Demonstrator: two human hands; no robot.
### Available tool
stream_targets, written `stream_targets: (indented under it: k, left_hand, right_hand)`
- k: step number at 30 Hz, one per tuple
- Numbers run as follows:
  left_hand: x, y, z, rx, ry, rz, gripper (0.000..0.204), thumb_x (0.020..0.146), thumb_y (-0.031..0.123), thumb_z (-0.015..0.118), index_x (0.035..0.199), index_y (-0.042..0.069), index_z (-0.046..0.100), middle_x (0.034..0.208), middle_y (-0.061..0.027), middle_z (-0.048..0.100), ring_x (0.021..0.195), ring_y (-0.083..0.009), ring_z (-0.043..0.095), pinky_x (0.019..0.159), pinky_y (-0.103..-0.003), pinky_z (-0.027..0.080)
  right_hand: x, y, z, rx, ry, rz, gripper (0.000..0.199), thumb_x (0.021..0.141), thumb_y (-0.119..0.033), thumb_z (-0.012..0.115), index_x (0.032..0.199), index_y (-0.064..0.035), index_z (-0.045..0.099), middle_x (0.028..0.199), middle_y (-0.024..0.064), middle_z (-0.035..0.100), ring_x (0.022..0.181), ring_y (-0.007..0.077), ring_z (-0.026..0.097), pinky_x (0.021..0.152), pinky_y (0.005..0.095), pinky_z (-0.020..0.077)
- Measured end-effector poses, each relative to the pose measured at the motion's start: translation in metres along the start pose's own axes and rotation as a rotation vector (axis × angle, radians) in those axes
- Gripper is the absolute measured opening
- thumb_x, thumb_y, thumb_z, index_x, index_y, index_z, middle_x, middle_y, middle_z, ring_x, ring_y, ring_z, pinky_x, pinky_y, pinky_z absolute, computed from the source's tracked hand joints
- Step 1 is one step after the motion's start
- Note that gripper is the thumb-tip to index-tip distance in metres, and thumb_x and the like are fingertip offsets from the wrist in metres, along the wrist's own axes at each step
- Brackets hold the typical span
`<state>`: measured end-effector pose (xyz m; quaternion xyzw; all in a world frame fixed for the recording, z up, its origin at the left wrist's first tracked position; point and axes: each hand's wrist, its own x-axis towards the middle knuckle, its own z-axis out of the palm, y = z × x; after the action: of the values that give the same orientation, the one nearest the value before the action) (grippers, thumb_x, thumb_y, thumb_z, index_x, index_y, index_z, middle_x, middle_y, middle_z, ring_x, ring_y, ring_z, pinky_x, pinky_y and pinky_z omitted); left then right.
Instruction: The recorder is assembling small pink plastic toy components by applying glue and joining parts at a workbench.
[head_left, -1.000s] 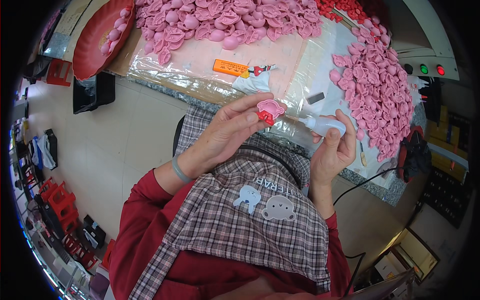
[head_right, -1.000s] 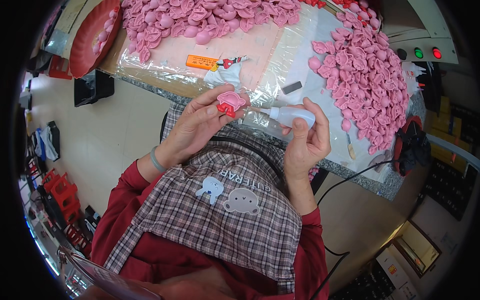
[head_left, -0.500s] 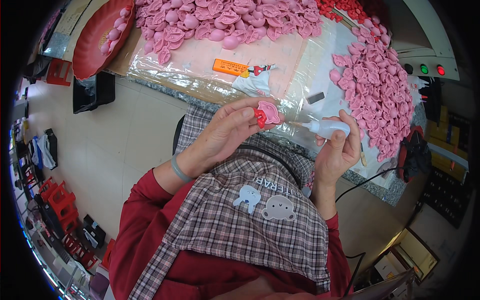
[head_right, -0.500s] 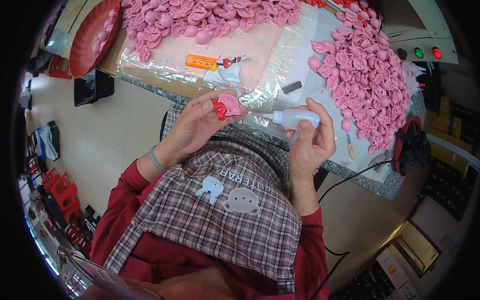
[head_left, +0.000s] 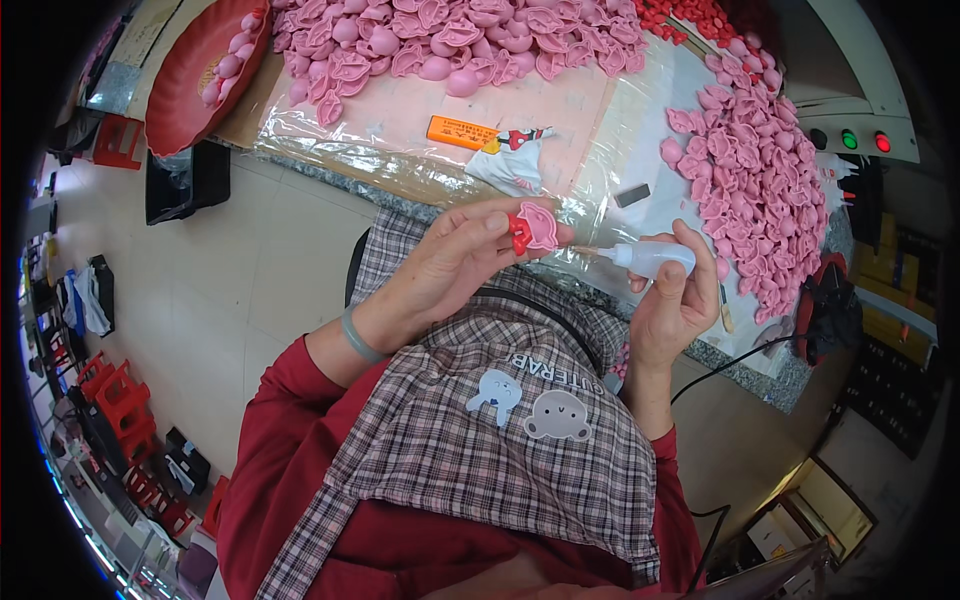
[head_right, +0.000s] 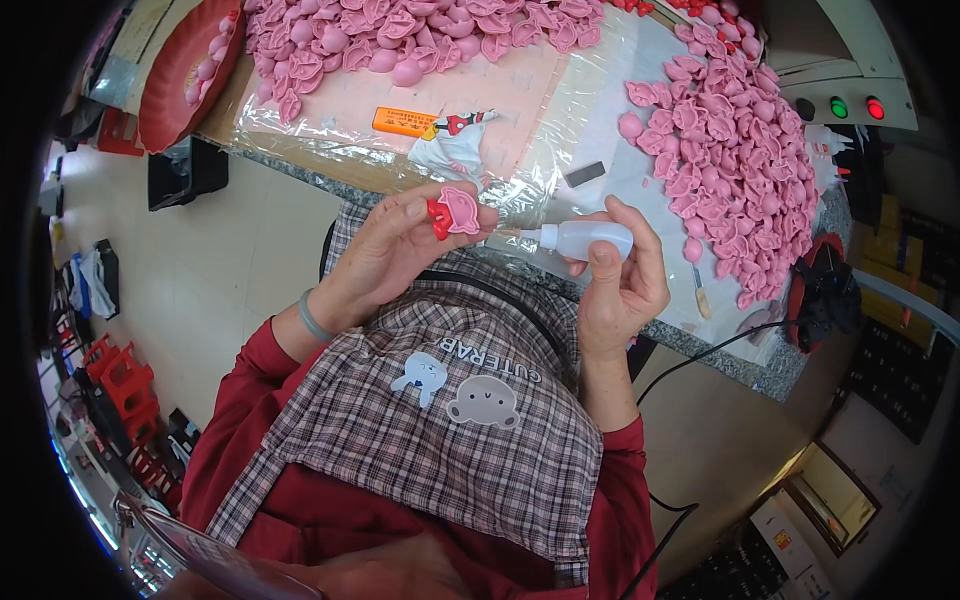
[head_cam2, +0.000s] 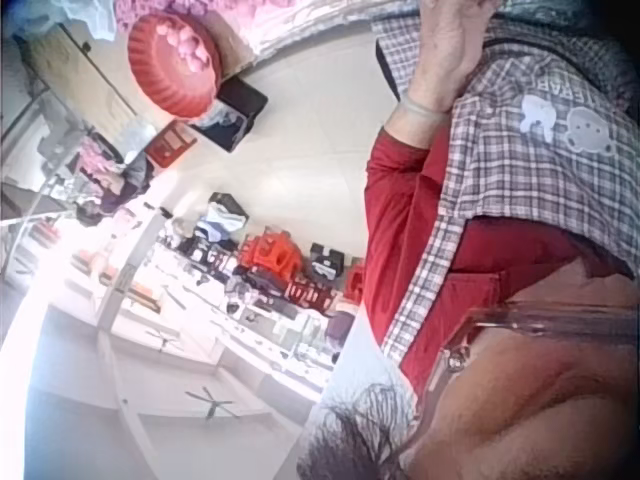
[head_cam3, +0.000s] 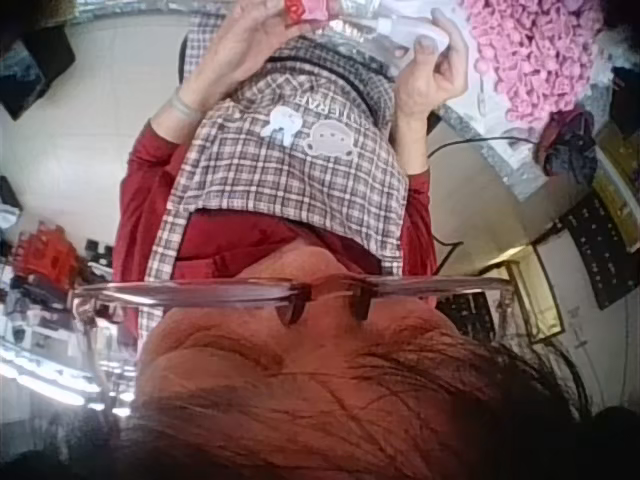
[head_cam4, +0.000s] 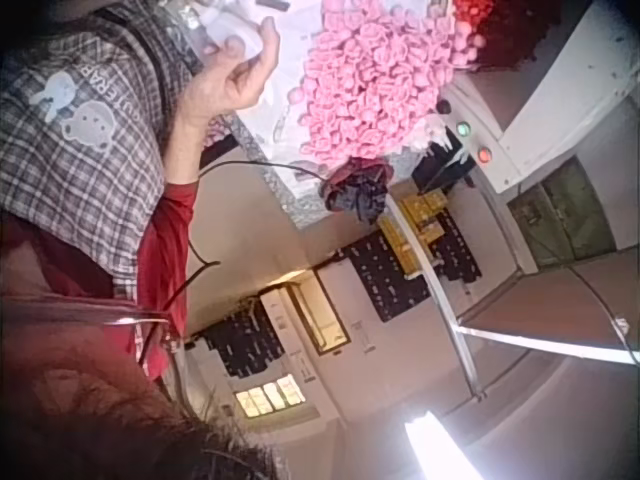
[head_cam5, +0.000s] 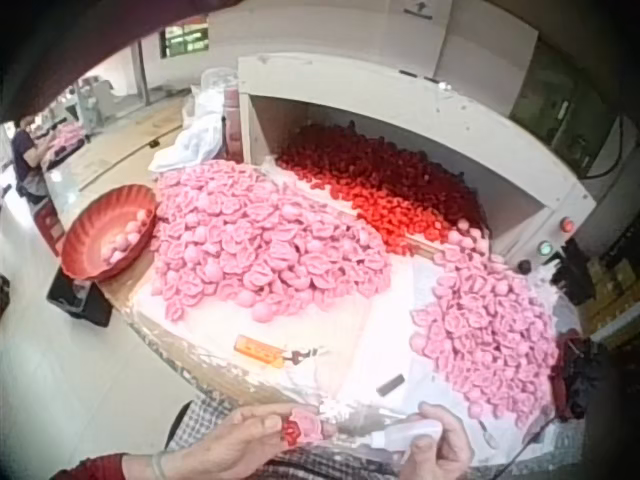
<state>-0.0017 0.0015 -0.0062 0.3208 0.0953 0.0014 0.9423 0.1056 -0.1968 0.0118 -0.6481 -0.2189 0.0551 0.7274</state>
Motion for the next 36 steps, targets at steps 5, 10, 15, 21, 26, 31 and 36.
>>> stream_targets:
  k: [5, 10, 15, 21, 26, 31, 36]
  left_hand:
    - [-0.0009, -0.0005, -0.0003, 0.004, 0.011, -0.023, 0.056, 0.094, 0.036, 0.057, 0.129, -0.007, 0.050, 0.122, -0.0239, 0.060, 0.118, -0.0296, 0.058, 0.107, -0.044, 0.040]
    - [-0.0016, -0.0032, -0.0013, 0.017, -0.027, -0.042, 0.054, 0.094, 0.036, 0.055, 0.126, -0.007, 0.052, 0.119, -0.0245, 0.062, 0.119, -0.0332, 0.057, 0.109, -0.045, 0.037]
    - [-0.0020, -0.0023, -0.0012, 0.002, -0.047, -0.051, 0.048, 0.096, 0.030, 0.052, 0.126, -0.008, 0.052, 0.115, -0.0232, 0.063, 0.117, -0.0325, 0.058, 0.108, -0.044, 0.038]
    - [-0.0016, -0.0015, 0.0005, -0.004, -0.053, -0.078, 0.047, 0.097, 0.031, 0.051, 0.124, -0.007, 0.054, 0.109, -0.0205, 0.066, 0.112, -0.0312, 0.061, 0.105, -0.043, 0.041]
    - [-0.0016, -0.0038, -0.0008, 0.029, -0.064, -0.066, 0.050, 0.096, 0.040, 0.052, 0.118, -0.004, 0.058, 0.099, -0.0183, 0.069, 0.108, -0.0317, 0.063, 0.100, -0.042, 0.045]
    - [-0.0031, -0.0037, -0.0029, 0.067, -0.102, -0.091, 0.050, 0.096, 0.043, 0.051, 0.115, -0.003, 0.059, 0.092, -0.0175, 0.069, 0.105, -0.0313, 0.063, 0.096, -0.041, 0.046]
    - [-0.0027, -0.0055, -0.0045, 0.069, -0.110, -0.086, 0.051, 0.096, 0.043, 0.051, 0.113, -0.004, 0.060, 0.090, -0.0172, 0.068, 0.101, -0.0307, 0.063, 0.097, -0.042, 0.046]
  right_hand:
    - [0.0011, -0.0004, 0.0016, 0.008, -0.007, 0.002, 0.039, 0.094, -0.021, 0.064, 0.122, 0.0043, 0.055, 0.093, 0.0142, 0.067, 0.068, 0.0119, 0.059, 0.056, 0.0217, 0.0461]
    - [0.0010, -0.0010, 0.0026, 0.011, -0.005, 0.009, 0.039, 0.094, -0.021, 0.064, 0.122, 0.0046, 0.055, 0.092, 0.0146, 0.067, 0.068, 0.0121, 0.059, 0.056, 0.0216, 0.0456]
    - [0.0033, -0.0018, 0.0037, 0.059, 0.005, 0.010, 0.040, 0.094, -0.022, 0.063, 0.122, 0.0053, 0.054, 0.092, 0.0157, 0.067, 0.067, 0.0124, 0.059, 0.055, 0.0218, 0.0445]
    - [0.0043, -0.0018, 0.0021, 0.050, 0.019, 0.020, 0.040, 0.094, -0.021, 0.062, 0.122, 0.0059, 0.054, 0.092, 0.0158, 0.067, 0.067, 0.0128, 0.059, 0.055, 0.0221, 0.0444]
    - [0.0056, -0.0008, 0.0025, 0.059, 0.009, 0.020, 0.040, 0.094, -0.021, 0.062, 0.122, 0.0063, 0.054, 0.092, 0.0157, 0.067, 0.067, 0.0128, 0.059, 0.055, 0.0220, 0.0446]
    - [0.0049, -0.0016, 0.0035, 0.063, 0.003, 0.034, 0.040, 0.094, -0.020, 0.062, 0.123, 0.0062, 0.054, 0.092, 0.0151, 0.066, 0.067, 0.0126, 0.059, 0.055, 0.0219, 0.0447]
    - [0.0044, -0.0026, 0.0032, 0.040, -0.023, 0.030, 0.040, 0.094, -0.021, 0.063, 0.123, 0.0057, 0.054, 0.093, 0.0140, 0.066, 0.067, 0.0123, 0.059, 0.056, 0.0216, 0.0447]
